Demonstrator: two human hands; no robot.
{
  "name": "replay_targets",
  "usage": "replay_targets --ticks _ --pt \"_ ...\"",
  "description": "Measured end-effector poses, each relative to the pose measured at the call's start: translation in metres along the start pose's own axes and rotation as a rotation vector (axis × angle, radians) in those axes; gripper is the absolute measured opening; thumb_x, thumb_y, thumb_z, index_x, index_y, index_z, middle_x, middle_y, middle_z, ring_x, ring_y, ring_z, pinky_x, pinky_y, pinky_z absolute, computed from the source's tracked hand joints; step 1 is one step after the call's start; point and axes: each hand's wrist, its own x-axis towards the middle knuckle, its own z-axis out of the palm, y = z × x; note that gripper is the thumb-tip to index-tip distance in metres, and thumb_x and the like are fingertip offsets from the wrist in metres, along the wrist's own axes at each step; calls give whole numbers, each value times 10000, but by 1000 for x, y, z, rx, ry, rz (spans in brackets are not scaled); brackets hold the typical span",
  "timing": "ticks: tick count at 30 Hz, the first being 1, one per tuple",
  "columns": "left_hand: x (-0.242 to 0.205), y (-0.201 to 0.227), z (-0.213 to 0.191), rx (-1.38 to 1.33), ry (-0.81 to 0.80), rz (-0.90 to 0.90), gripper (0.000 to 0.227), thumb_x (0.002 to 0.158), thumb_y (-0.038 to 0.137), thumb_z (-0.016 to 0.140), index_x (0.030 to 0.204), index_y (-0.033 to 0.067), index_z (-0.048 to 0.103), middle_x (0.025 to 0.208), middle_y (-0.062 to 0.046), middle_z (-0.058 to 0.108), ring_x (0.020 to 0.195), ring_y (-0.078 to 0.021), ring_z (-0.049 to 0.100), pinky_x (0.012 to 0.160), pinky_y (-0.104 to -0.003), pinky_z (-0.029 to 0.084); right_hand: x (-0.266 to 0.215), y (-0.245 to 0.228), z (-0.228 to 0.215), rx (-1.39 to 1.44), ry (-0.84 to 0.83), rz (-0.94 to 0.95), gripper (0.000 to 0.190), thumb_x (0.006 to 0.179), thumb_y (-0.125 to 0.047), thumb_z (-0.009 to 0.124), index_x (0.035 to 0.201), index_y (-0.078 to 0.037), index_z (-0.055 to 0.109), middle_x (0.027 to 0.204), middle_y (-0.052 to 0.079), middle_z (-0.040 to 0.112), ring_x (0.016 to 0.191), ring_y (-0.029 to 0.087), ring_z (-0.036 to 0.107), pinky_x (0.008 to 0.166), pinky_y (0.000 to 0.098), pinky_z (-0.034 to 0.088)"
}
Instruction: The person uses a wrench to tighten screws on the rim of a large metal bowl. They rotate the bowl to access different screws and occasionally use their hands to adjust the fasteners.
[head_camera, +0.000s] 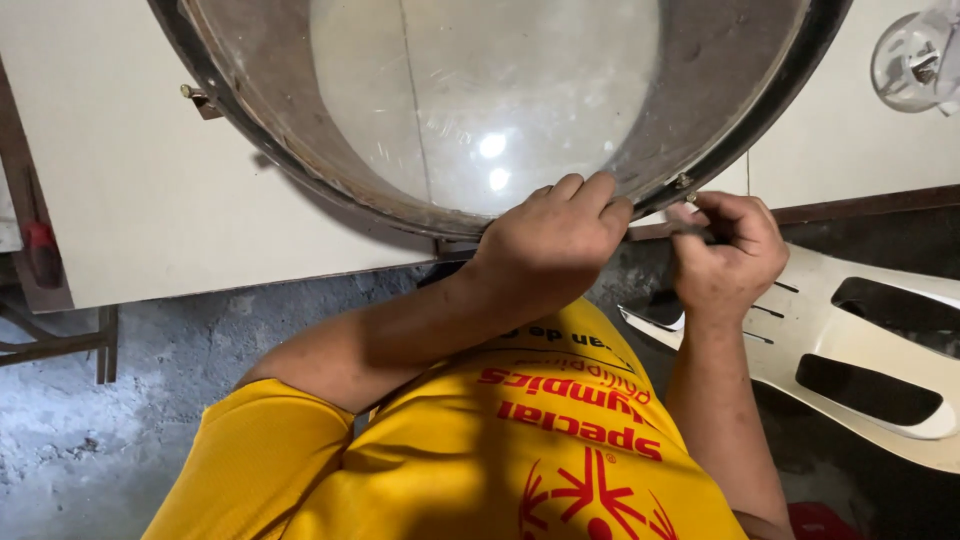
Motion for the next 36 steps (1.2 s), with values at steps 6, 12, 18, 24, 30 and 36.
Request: replay_targets --ticks 6,12,18,24,30,36 --pt "-13 3 6 -39 -319 -7 148 877 0 593 952 102 669 859 -40 557 704 -184 524 540 -295 461 3 -14 -10 -63 -113 -68 220 979 18 780 1175 114 755 907 205 669 769 267 608 646 353 491" --pt "8 3 -15 -639 -309 -120 382 916 -143 527 1287 -113 613 934 -154 520 826 -305 483 709 -419 483 4 -31 -64 440 -212 620 349 948 -110 704 1266 -87 562 1096 16 588 915 68 548 711 168 462" --pt "48 41 -39 -1259 -719 -870 788 843 612 444 1436 109 570 1269 -82 530 1125 -196 595 944 -273 498 2 -88 -37 584 -121 706 228 970 -145 619 1173 -104 523 1076 66 609 897 126 577 752 259 497" --pt "28 41 -26 -1348 -277 -861 299 1085 264 449 1207 56 625 1170 -93 700 964 -162 683 756 -252 596 5 -133 -17 182 -191 213 255 1046 -210 505 1186 -10 578 932 104 689 771 213 670 739 347 525" --pt "50 -1 -44 -1061 -231 -819 252 1104 328 431 1090 85 496 604 -65 583 484 -212 678 439 -265 454 23 -99 -51 322 -358 403 261 936 -141 581 1127 -41 728 1047 89 745 951 201 699 818 308 567" --pt "82 -25 -51 -501 -1078 -643 413 1018 220 486 1400 121 606 955 -38 742 813 -187 676 743 -365 568 9 -15 -22 147 -228 235 356 971 -158 749 1269 25 686 1010 110 691 803 160 640 667 291 604"
